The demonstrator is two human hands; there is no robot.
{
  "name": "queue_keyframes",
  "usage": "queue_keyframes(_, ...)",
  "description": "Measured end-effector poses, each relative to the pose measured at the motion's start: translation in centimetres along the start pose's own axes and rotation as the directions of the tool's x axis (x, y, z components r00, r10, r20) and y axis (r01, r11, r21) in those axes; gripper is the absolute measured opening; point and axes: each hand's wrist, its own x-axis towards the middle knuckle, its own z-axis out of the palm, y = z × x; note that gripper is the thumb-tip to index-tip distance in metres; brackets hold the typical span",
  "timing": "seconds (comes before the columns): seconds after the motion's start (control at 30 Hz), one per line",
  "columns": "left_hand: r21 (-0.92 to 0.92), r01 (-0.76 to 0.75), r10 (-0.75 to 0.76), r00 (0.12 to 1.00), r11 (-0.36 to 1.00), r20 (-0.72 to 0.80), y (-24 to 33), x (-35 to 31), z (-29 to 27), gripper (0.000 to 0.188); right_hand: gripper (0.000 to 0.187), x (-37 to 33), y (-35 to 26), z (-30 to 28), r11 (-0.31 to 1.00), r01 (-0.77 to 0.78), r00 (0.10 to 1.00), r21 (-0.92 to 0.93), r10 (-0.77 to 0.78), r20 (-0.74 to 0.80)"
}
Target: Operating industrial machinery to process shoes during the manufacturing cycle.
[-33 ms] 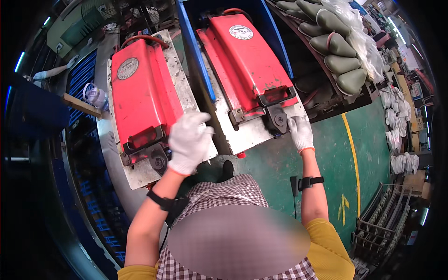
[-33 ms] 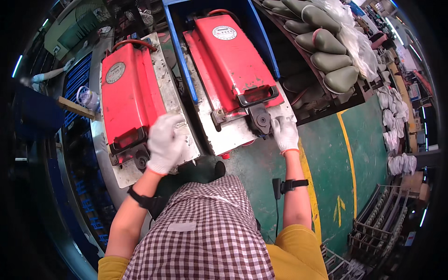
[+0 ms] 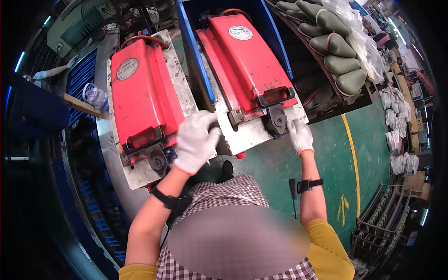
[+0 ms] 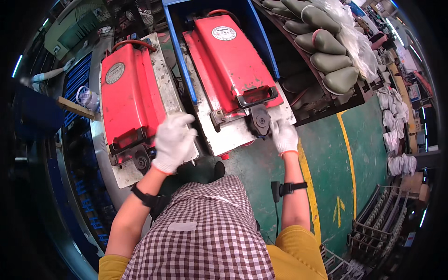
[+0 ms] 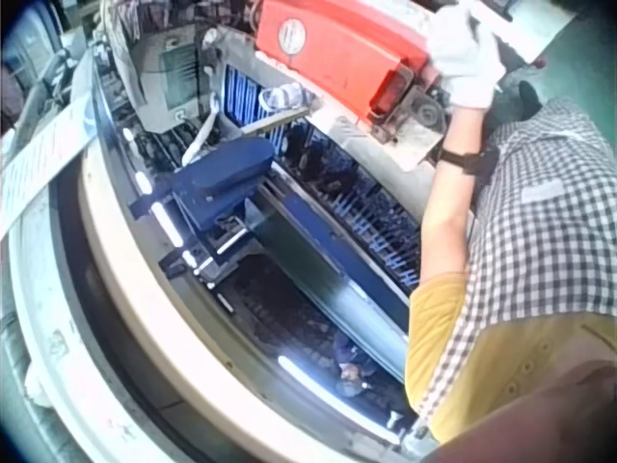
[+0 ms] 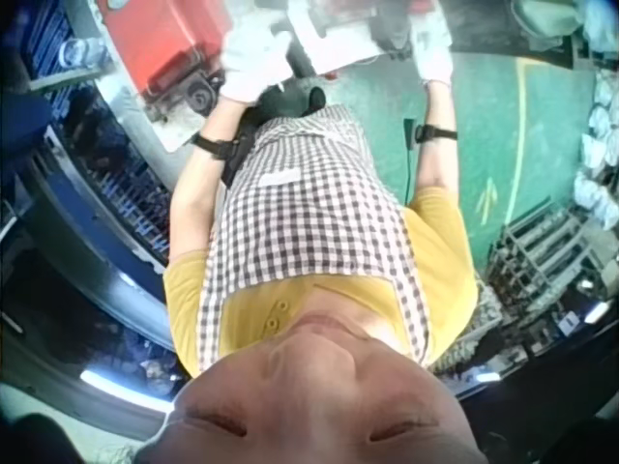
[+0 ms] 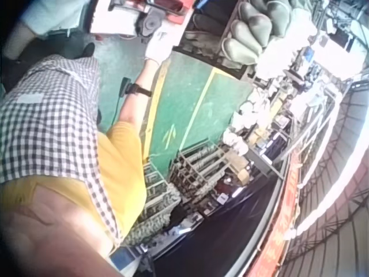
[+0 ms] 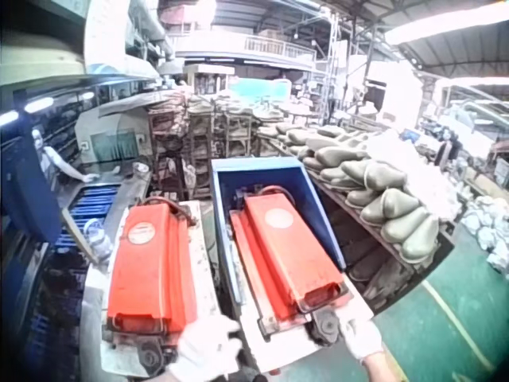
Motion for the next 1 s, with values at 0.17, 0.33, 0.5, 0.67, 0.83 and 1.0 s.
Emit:
queue_keyframes(0.17, -0.019, -0.097, 0.099, 0.985, 0.995, 0.144, 1.6, 1.1, 5.7, 0.045, 0.065, -7.6, -5.0, -0.9, 0.968, -0.227, 0.897, 0.107, 0.165, 0.409)
queue_keyframes(0.33, 0.003, -0.263, 0.260, 0.954, 0.965, 0.152, 2.5, 2.5, 6.9, 0.050, 0.036, -9.4, -5.9, -1.4, 0.880, -0.203, 0.979, 0.430, 0.171, 0.111)
queue_keyframes(0.5, 0.064, -0.428, 0.428, 0.904, 0.901, 0.014, 3.9, 7.0, 4.7, 0.051, 0.019, -3.9, -8.0, -4.0, 0.828, 0.315, 0.949, 0.463, -0.263, -0.175)
queue_keyframes(0.67, 0.042, -0.440, 0.437, 0.867, 0.897, -0.238, 6.8, 13.3, 0.6, 0.044, 0.054, 6.3, -11.5, -1.7, 0.840, 0.323, 0.946, 0.435, -0.290, -0.141)
queue_keyframes(0.83, 0.147, -0.461, 0.476, 0.764, 0.875, -0.436, 8.1, 20.8, -2.7, 0.034, 0.090, 13.6, -16.3, 1.8, 0.983, 0.182, 0.979, 0.039, -0.177, -0.098)
queue_keyframes(1.0, 0.152, -0.426, 0.442, 0.751, 0.892, -0.490, 9.1, 25.3, -6.1, 0.026, 0.073, 17.6, -14.5, 2.3, 0.936, 0.158, 0.987, 0.316, -0.139, -0.082)
